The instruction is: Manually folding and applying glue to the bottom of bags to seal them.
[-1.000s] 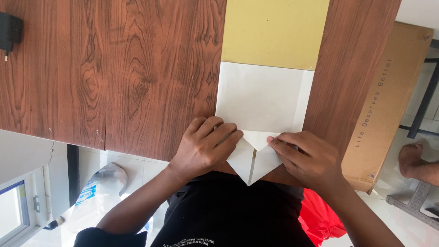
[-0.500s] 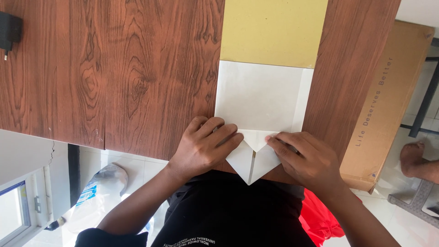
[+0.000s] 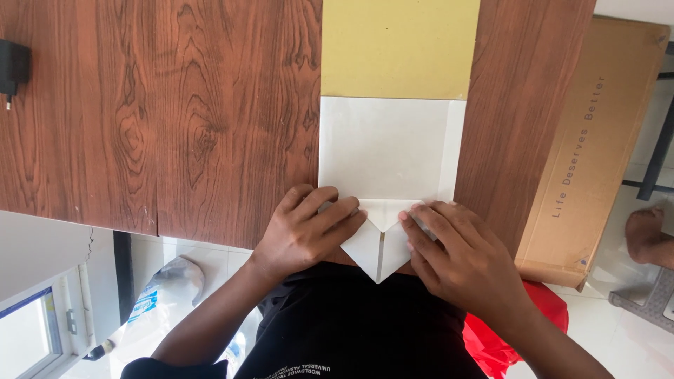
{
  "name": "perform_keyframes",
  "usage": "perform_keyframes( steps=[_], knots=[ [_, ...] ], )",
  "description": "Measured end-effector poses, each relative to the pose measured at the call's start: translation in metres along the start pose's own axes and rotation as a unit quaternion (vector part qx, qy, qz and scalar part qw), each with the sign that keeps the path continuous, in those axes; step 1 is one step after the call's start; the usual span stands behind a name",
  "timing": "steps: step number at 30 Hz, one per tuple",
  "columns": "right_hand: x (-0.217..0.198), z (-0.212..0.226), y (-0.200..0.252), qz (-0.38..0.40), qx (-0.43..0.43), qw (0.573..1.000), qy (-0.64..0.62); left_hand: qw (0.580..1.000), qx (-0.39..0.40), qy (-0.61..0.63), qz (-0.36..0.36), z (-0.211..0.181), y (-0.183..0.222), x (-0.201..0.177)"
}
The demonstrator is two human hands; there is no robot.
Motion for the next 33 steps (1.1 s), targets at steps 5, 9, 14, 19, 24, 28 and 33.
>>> perform_keyframes(
  steps=[5, 9, 14, 19, 24, 28, 33],
  knots=[
    [0.002, 0.003, 0.006, 0.011, 0.016, 1.000, 0.012, 0.998, 0.051, 0.038, 0.015, -0.006, -0.001, -0.002],
    [0.004, 0.004, 0.008, 0.025, 0.032, 0.999, 0.002, 0.996, 0.058, 0.059, 0.044, -0.011, 0.002, -0.001],
    [0.005, 0.006, 0.008, 0.017, 0.033, 0.999, 0.026, 0.993, 0.029, 0.083, 0.080, -0.021, 0.004, -0.003],
    [0.001, 0.007, 0.006, 0.003, 0.054, 0.998, 0.034, 0.995, -0.024, 0.008, 0.098, -0.032, 0.012, -0.004],
    [0.001, 0.015, 0.008, 0.011, 0.052, 0.998, 0.037, 0.995, -0.013, -0.006, 0.102, -0.033, 0.017, -0.004],
    [0.000, 0.024, 0.012, -0.001, 0.040, 0.998, 0.054, 0.994, -0.001, -0.044, 0.102, -0.040, 0.024, 0.002],
    [0.002, 0.034, 0.025, 0.000, 0.044, 0.995, 0.090, 0.991, 0.006, -0.089, 0.096, -0.048, 0.033, 0.004]
  ],
)
Point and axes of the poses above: each hand's wrist, its own y-axis away from the middle knuckle, its own x-axis out of the palm, z = x × y, the point moved 5 cm from there along -y, towards the middle knuckle, and after that the axes turned 1 degree about -y, right-handed, at the moved point
